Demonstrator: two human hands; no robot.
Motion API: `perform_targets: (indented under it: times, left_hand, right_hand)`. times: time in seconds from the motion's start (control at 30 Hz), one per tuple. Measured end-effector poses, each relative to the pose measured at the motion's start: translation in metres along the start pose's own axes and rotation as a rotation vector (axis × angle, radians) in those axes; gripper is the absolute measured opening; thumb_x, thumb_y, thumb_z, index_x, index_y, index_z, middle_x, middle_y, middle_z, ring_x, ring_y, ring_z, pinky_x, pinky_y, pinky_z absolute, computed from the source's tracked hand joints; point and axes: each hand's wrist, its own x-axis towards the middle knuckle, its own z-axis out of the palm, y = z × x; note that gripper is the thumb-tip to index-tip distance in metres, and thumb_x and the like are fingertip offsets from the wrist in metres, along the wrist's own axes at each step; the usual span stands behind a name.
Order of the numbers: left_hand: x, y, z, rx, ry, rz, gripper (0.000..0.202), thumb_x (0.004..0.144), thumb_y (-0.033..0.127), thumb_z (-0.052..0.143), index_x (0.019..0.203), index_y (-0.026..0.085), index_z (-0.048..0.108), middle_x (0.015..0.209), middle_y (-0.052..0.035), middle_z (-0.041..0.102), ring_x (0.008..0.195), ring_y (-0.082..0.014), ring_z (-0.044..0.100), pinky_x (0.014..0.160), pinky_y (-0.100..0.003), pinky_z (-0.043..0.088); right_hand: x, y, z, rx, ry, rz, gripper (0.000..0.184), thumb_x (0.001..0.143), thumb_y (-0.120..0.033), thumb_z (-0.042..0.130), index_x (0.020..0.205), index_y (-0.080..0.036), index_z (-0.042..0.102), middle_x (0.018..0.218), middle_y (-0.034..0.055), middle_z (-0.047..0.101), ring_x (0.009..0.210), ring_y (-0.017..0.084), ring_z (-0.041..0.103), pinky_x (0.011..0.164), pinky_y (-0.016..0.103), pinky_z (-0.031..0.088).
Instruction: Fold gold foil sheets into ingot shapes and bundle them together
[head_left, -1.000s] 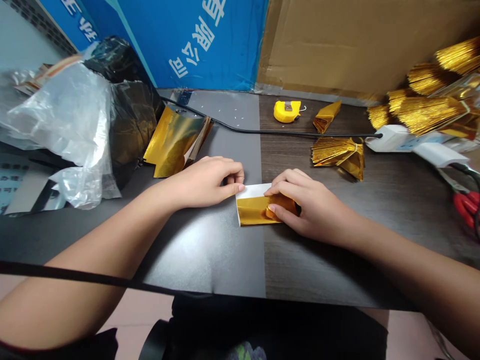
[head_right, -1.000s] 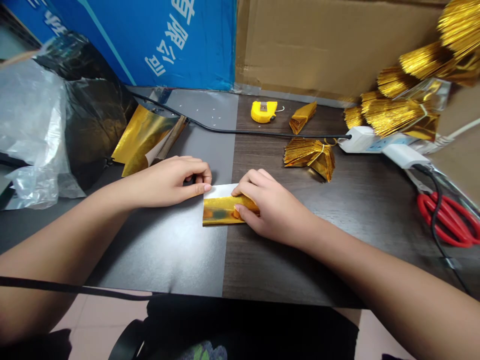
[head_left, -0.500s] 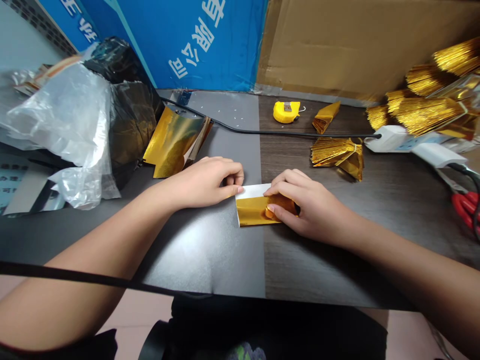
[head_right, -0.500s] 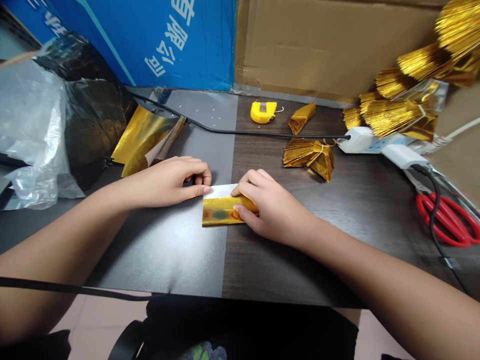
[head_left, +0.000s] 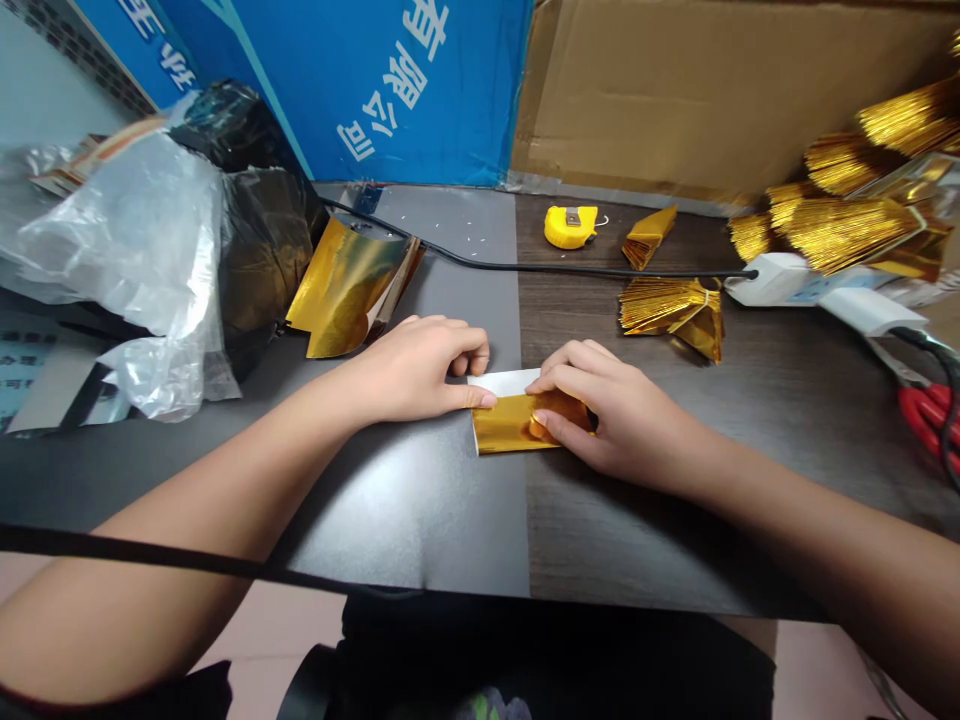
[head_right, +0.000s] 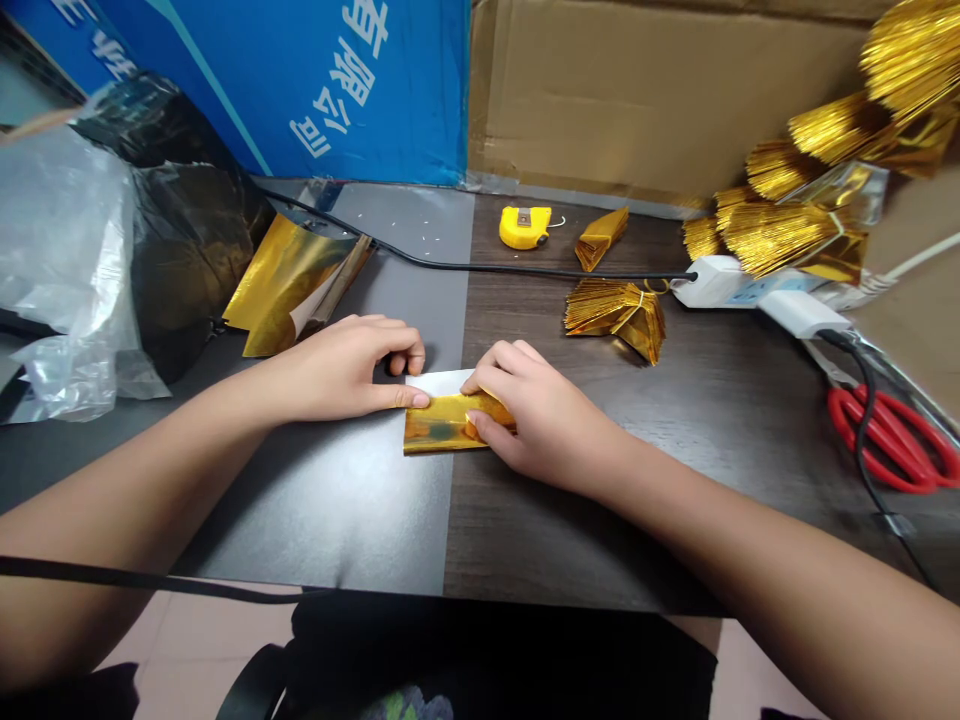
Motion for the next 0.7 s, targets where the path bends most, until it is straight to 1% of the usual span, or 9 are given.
perform_targets:
  times: [0.2, 0.3, 0.37, 0.47, 0.57, 0.63, 0.7]
  left_hand:
    - [-0.0004, 0.0005, -0.0002, 0.006, -0.006, -0.024, 0.025, 0.082, 0.039, 0.076, 0.086, 0.020, 0.062, 0.084, 0.0023, 0.061, 0.081, -0.0126, 0.053, 0.072, -0.024, 0.029]
    - [-0.0001, -0.0004, 0.0007, 0.004, -0.015, -0.042, 0.027, 0.081, 0.041, 0.077, 0.085, 0.020, 0.061, 0.085, 0.0023, 0.062, 0.081, -0.0126, 0.053, 0.072, -0.024, 0.029]
    - [0.0001, -0.0012, 0.0015, 0.005, -0.016, -0.044, 0.028, 0.081, 0.043, 0.077, 0.086, 0.020, 0.061, 0.086, 0.0021, 0.062, 0.083, -0.0131, 0.054, 0.073, -0.024, 0.029]
    - [0.0003, -0.0022, 0.0024, 0.009, -0.007, -0.026, 0.025, 0.086, 0.044, 0.071, 0.087, 0.021, 0.061, 0.086, 0.0017, 0.063, 0.084, -0.0137, 0.054, 0.075, -0.025, 0.030]
    - [0.0003, -0.0025, 0.0024, 0.004, 0.005, -0.010, 0.020, 0.093, 0.039, 0.060, 0.086, 0.020, 0.062, 0.086, 0.0006, 0.064, 0.084, -0.0138, 0.055, 0.076, -0.026, 0.031]
    - [0.0003, -0.0022, 0.0020, -0.003, 0.008, -0.004, 0.018, 0.094, 0.036, 0.057, 0.086, 0.020, 0.062, 0.087, 0.0000, 0.065, 0.083, -0.0138, 0.055, 0.075, -0.026, 0.032]
    - [0.0002, -0.0014, 0.0016, -0.004, 0.006, -0.009, 0.018, 0.093, 0.036, 0.059, 0.086, 0.020, 0.062, 0.086, 0.0002, 0.064, 0.083, -0.0137, 0.055, 0.075, -0.026, 0.032]
  right_hand:
    - [0.0002, -0.0007, 0.0003, 0.006, 0.015, -0.004, 0.010, 0.091, -0.017, 0.060, 0.101, -0.016, 0.062, 0.101, 0.0104, 0.062, 0.095, 0.024, 0.056, 0.082, 0.039, 0.052]
    - [0.0008, -0.0021, -0.0005, 0.014, 0.008, -0.014, 0.015, 0.093, -0.017, 0.059, 0.107, -0.017, 0.065, 0.101, 0.0103, 0.062, 0.095, 0.024, 0.056, 0.082, 0.039, 0.051]
    - [0.0011, -0.0030, -0.0012, 0.019, 0.002, -0.027, 0.015, 0.094, -0.016, 0.058, 0.104, -0.018, 0.069, 0.099, 0.0100, 0.061, 0.093, 0.024, 0.055, 0.081, 0.039, 0.051]
    - [0.0011, -0.0035, -0.0017, 0.012, 0.006, -0.041, 0.015, 0.094, -0.015, 0.058, 0.096, -0.018, 0.072, 0.097, 0.0100, 0.061, 0.091, 0.023, 0.055, 0.079, 0.037, 0.050]
    - [0.0008, -0.0036, -0.0014, -0.001, -0.002, -0.041, 0.016, 0.093, -0.015, 0.057, 0.095, -0.018, 0.072, 0.098, 0.0105, 0.060, 0.092, 0.023, 0.054, 0.079, 0.038, 0.050]
    - [0.0006, -0.0037, -0.0010, -0.003, -0.005, -0.037, 0.015, 0.093, -0.015, 0.057, 0.094, -0.018, 0.072, 0.098, 0.0108, 0.060, 0.092, 0.023, 0.054, 0.080, 0.039, 0.050]
    - [0.0006, -0.0040, -0.0008, 0.003, -0.003, -0.033, 0.015, 0.093, -0.014, 0.058, 0.092, -0.017, 0.072, 0.098, 0.0109, 0.059, 0.092, 0.023, 0.054, 0.080, 0.039, 0.050]
